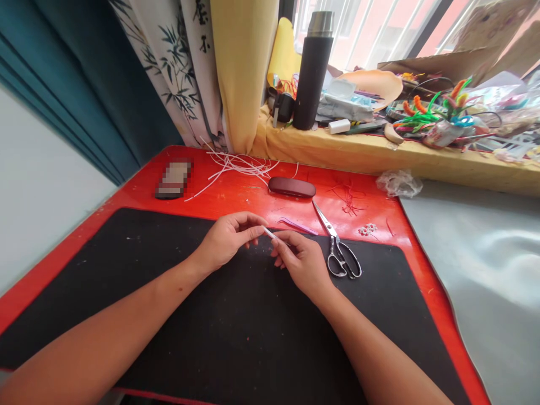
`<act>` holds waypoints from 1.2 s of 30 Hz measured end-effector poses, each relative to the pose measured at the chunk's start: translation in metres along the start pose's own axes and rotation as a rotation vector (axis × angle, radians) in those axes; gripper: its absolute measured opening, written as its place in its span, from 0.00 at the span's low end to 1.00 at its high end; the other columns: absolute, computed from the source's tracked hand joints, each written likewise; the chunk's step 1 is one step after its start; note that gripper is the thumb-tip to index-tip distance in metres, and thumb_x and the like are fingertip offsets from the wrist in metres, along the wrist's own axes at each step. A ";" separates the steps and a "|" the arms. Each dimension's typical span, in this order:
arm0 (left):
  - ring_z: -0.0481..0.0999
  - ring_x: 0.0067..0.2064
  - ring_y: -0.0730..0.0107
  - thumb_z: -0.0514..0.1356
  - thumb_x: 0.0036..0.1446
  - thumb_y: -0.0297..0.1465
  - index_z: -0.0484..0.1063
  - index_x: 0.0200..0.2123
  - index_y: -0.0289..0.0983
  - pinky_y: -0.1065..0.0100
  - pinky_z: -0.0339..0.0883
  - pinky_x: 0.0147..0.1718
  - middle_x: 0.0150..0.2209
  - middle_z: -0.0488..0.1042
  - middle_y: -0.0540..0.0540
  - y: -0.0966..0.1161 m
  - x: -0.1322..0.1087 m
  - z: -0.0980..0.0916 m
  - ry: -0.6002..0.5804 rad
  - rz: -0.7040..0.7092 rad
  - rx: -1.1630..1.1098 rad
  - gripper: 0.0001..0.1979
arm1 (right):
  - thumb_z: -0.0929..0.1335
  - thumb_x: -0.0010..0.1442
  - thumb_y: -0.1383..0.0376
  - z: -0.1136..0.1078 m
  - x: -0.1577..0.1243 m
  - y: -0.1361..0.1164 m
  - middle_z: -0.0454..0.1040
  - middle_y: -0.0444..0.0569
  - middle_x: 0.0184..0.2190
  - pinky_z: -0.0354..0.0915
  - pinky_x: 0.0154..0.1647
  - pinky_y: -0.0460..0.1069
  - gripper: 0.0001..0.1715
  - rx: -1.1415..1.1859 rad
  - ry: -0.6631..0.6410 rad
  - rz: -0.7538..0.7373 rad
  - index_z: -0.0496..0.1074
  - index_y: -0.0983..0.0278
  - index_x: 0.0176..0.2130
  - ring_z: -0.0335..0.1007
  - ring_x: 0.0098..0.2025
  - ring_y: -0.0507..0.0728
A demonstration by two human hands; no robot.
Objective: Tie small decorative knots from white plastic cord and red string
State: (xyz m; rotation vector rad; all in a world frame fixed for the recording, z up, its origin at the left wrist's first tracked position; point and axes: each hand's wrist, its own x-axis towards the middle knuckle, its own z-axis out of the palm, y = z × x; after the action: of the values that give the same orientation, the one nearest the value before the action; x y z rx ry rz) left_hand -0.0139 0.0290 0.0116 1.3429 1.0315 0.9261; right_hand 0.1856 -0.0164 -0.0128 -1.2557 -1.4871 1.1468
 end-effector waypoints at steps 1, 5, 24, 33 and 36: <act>0.74 0.28 0.72 0.72 0.54 0.40 0.81 0.42 0.35 0.70 0.67 0.27 0.34 0.81 0.47 0.000 0.000 0.001 -0.001 -0.013 -0.009 0.16 | 0.69 0.69 0.55 0.000 0.000 -0.001 0.79 0.47 0.28 0.70 0.26 0.46 0.15 0.000 0.006 0.000 0.80 0.63 0.43 0.75 0.25 0.53; 0.73 0.27 0.71 0.71 0.54 0.41 0.81 0.43 0.35 0.71 0.65 0.24 0.34 0.83 0.44 -0.002 0.001 0.001 -0.040 -0.069 0.019 0.18 | 0.69 0.68 0.56 -0.001 0.001 -0.004 0.79 0.48 0.28 0.70 0.27 0.47 0.14 -0.025 0.032 -0.006 0.80 0.63 0.43 0.75 0.24 0.54; 0.76 0.28 0.70 0.71 0.56 0.38 0.83 0.44 0.34 0.67 0.73 0.29 0.36 0.86 0.41 -0.005 0.001 0.000 -0.071 -0.074 -0.031 0.16 | 0.67 0.72 0.60 -0.009 0.002 -0.003 0.83 0.48 0.32 0.70 0.35 0.49 0.13 -0.418 0.009 -0.159 0.82 0.60 0.46 0.80 0.31 0.57; 0.75 0.26 0.71 0.70 0.57 0.43 0.81 0.38 0.35 0.69 0.70 0.27 0.31 0.83 0.44 -0.003 0.006 -0.008 -0.060 -0.071 0.058 0.16 | 0.66 0.73 0.62 -0.011 0.003 -0.002 0.86 0.50 0.39 0.71 0.43 0.51 0.13 -0.542 -0.033 -0.239 0.82 0.59 0.46 0.82 0.38 0.60; 0.75 0.26 0.71 0.70 0.56 0.40 0.81 0.39 0.35 0.69 0.70 0.27 0.33 0.83 0.44 -0.004 0.005 -0.007 -0.058 -0.083 0.058 0.15 | 0.67 0.73 0.62 -0.011 0.003 -0.001 0.86 0.50 0.40 0.71 0.42 0.51 0.12 -0.557 -0.035 -0.247 0.81 0.59 0.46 0.82 0.39 0.60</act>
State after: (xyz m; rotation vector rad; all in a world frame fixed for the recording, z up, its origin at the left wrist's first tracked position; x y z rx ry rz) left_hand -0.0195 0.0363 0.0080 1.3572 1.0688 0.7962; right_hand 0.1956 -0.0125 -0.0090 -1.3601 -2.0079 0.6098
